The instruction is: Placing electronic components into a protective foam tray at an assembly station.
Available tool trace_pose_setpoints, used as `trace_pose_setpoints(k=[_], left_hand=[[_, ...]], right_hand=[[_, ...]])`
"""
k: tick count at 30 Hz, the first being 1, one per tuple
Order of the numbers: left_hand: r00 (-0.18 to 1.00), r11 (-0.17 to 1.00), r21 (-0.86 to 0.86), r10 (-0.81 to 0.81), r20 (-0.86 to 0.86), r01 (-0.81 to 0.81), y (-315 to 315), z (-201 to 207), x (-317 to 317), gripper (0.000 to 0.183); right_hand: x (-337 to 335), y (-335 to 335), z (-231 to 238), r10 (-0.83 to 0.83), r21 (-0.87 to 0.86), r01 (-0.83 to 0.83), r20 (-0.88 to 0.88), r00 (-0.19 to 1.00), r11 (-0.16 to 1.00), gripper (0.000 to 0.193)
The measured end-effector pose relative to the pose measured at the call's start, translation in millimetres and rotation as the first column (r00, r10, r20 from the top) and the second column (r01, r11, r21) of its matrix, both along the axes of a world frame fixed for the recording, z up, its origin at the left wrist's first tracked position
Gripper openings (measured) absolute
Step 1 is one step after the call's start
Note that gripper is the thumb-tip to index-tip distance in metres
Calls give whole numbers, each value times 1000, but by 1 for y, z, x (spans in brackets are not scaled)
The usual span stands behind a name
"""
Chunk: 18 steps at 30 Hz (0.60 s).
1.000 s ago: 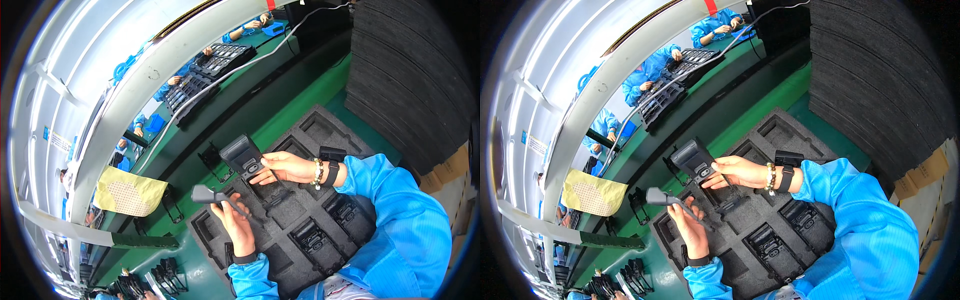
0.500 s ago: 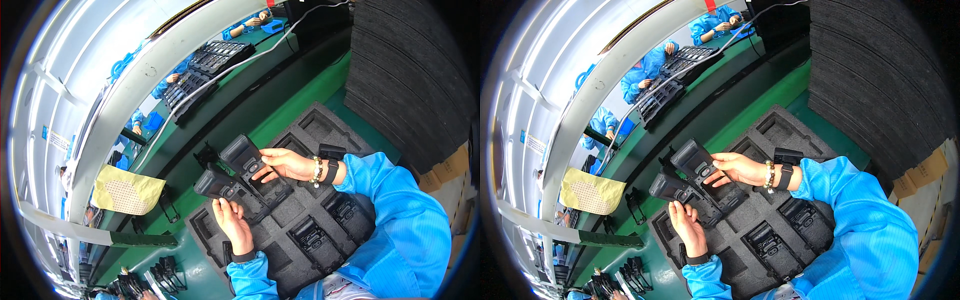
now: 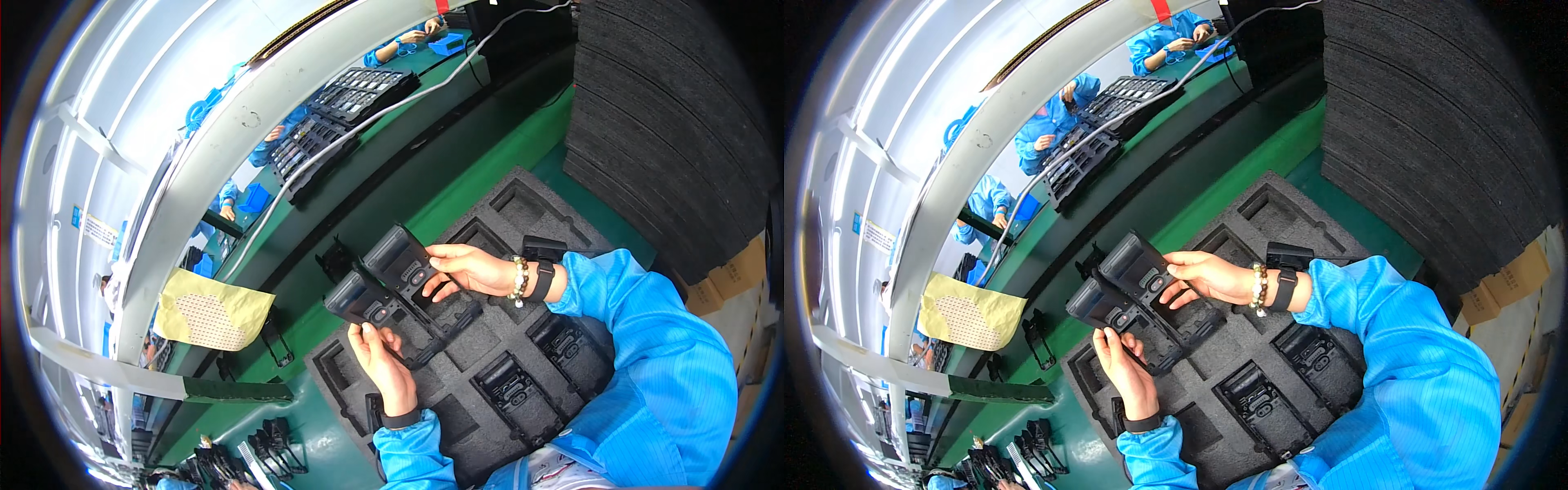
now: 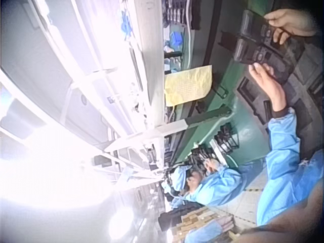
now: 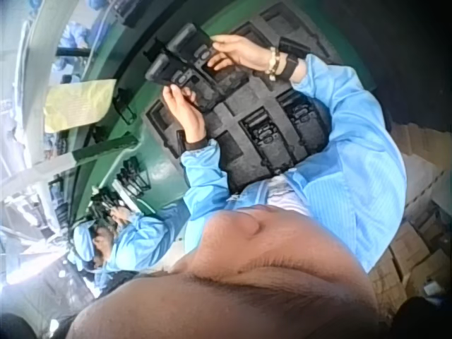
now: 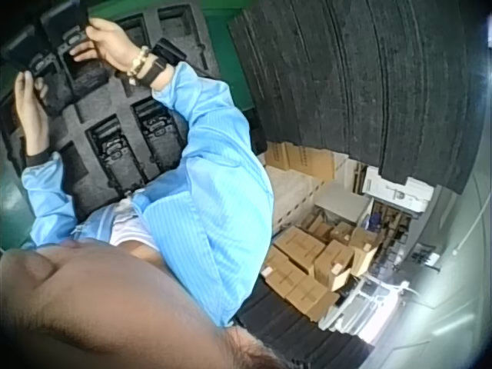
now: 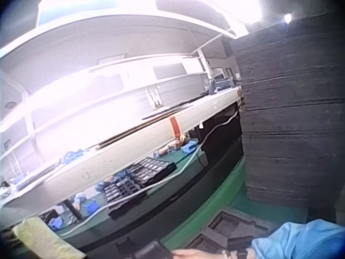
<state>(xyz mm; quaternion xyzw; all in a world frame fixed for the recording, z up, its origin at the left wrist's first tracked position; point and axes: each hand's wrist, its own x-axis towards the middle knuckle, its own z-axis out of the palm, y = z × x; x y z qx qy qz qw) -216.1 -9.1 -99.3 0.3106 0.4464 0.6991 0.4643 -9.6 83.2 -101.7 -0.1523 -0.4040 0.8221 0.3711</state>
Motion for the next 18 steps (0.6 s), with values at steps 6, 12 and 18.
trace_pose_setpoints(k=[6, 12, 18], left_hand=[[1000, 1000, -4, -3, 3, 3, 0, 2, 2, 23], [1000, 1000, -8, -6, 5, 6, 0, 2, 1, 23], [1000, 1000, 5, -17, -7, 17, 0, 1, 1, 24]], right_hand=[[0, 1, -3, 6, -2, -6, -22, 1000, 1000, 41], [1, 0, -1, 12, 3, -12, 4, 1000, 1000, 42], [1, 1, -2, 8, 4, -8, 44, 999, 1000, 42]])
